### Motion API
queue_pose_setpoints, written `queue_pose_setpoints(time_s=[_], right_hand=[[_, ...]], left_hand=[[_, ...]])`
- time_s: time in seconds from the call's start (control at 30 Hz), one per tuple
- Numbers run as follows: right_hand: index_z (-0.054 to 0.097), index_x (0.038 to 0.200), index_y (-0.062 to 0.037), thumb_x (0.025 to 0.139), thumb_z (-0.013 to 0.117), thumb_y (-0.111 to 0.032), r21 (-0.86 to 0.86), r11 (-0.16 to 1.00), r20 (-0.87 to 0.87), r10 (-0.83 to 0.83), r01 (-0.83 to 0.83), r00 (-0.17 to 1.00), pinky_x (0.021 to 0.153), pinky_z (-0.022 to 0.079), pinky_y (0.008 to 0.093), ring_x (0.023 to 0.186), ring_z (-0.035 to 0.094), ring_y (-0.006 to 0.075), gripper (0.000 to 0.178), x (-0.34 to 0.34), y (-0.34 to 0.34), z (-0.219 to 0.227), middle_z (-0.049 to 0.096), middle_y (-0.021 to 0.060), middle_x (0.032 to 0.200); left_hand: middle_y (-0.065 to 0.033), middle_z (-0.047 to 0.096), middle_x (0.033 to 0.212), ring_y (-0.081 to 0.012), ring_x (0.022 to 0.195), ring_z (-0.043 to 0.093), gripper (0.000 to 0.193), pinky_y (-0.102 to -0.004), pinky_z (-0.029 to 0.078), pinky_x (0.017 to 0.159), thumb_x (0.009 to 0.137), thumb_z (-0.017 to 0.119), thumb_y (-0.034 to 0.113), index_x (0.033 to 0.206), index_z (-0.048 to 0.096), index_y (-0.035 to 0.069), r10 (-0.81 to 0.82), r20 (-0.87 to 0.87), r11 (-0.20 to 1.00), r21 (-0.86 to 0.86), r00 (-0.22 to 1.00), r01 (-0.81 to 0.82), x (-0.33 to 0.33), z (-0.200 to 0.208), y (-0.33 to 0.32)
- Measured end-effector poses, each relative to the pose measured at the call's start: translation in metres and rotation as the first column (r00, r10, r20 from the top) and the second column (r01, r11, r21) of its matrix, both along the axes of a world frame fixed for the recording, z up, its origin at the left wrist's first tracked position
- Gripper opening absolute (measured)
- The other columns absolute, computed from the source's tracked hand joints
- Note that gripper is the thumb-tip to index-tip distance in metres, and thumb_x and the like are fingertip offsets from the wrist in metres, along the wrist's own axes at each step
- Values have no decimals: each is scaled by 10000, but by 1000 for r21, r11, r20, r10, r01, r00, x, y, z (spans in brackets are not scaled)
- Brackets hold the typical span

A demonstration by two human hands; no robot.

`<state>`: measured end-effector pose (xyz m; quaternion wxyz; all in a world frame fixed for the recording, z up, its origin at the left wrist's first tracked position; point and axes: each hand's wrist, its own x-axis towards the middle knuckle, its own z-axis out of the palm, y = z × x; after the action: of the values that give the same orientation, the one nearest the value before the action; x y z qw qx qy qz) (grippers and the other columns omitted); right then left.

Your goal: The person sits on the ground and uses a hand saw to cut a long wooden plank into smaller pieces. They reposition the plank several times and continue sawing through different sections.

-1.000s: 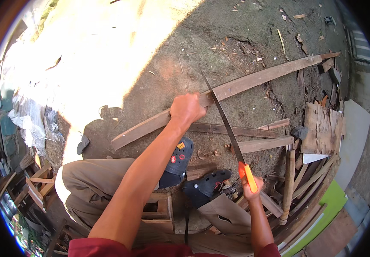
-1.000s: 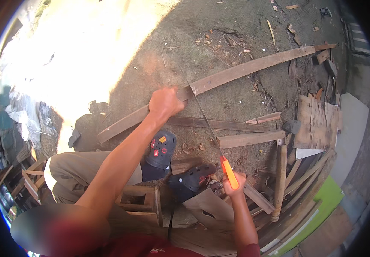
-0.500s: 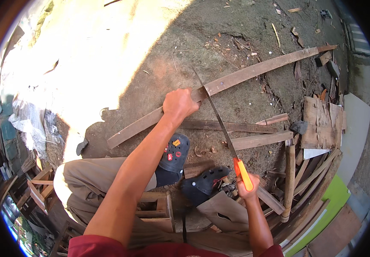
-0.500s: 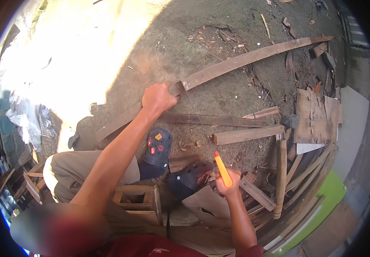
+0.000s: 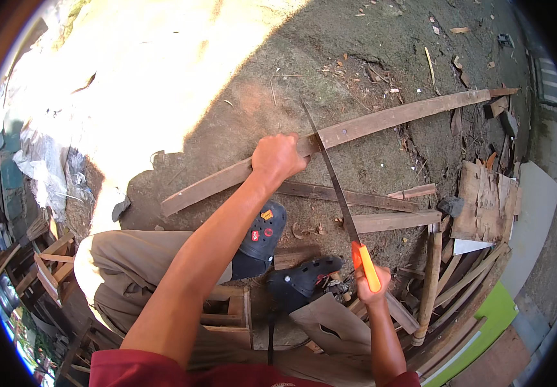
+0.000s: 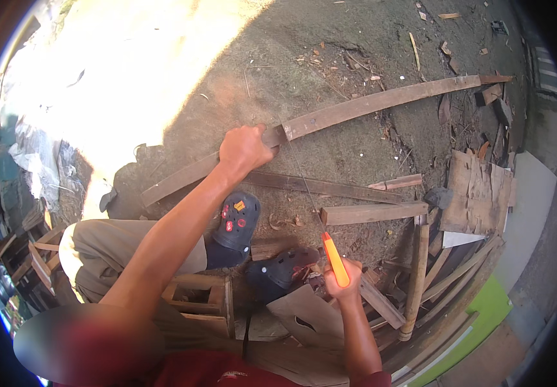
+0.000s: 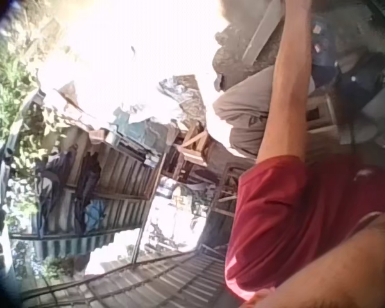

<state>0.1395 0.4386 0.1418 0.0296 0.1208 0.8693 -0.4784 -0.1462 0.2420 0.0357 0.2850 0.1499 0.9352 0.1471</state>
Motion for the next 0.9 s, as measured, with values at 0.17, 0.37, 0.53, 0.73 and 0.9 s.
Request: queue_pose_setpoints(time_s=[0.17, 0.37, 0.53, 0.73, 0.9], right_hand=[[649, 753, -3, 798, 690, -82, -182, 973, -47, -151, 140, 987, 533, 488, 329, 504, 629, 222, 100, -144, -34, -44, 582, 123, 575], [627, 699, -10, 726, 625, -61, -88, 995, 20, -47, 48, 999, 524, 507, 336, 481, 639, 242, 58, -32, -11, -16, 596, 106, 565], [631, 712, -7, 752, 626, -59, -105, 993, 31, -55, 58, 998, 529, 502, 333, 492, 636, 224, 66, -42, -4, -12, 597, 93, 563], [625, 730, -6, 796, 656, -80, -149, 986, -28, -81, 76, 996, 534, 482, 339, 495, 605, 231, 105, -139, -37, -35, 580, 125, 580], [628, 690, 1, 695, 603, -68, -27, 999, 71, -32, 34, 997, 524, 504, 339, 475, 636, 248, 73, 7, 10, -7, 569, 104, 545]], left_hand=[[-256, 740, 898, -423, 864, 741, 426, -477, 613, 789, 722, 739, 364, 989, 756, 32, 66, -2, 997, 48, 998, -66, -13, 19, 14], [-268, 737, 911, -447, 888, 732, 362, -487, 605, 813, 681, 689, 217, 982, 760, 29, 64, 9, 998, 24, 998, -65, -5, 8, -1], [-252, 738, 883, -426, 856, 734, 423, -495, 600, 801, 719, 744, 380, 980, 754, 47, 62, -38, 998, 33, 997, -60, 6, 0, 3], [-249, 737, 880, -416, 859, 734, 443, -498, 599, 800, 732, 754, 421, 978, 753, 52, 44, -46, 999, 30, 998, -43, 1, 10, 5], [-256, 735, 881, -424, 871, 731, 439, -499, 597, 809, 733, 754, 415, 954, 752, 35, 64, -26, 997, 53, 998, -62, -8, -3, -2]])
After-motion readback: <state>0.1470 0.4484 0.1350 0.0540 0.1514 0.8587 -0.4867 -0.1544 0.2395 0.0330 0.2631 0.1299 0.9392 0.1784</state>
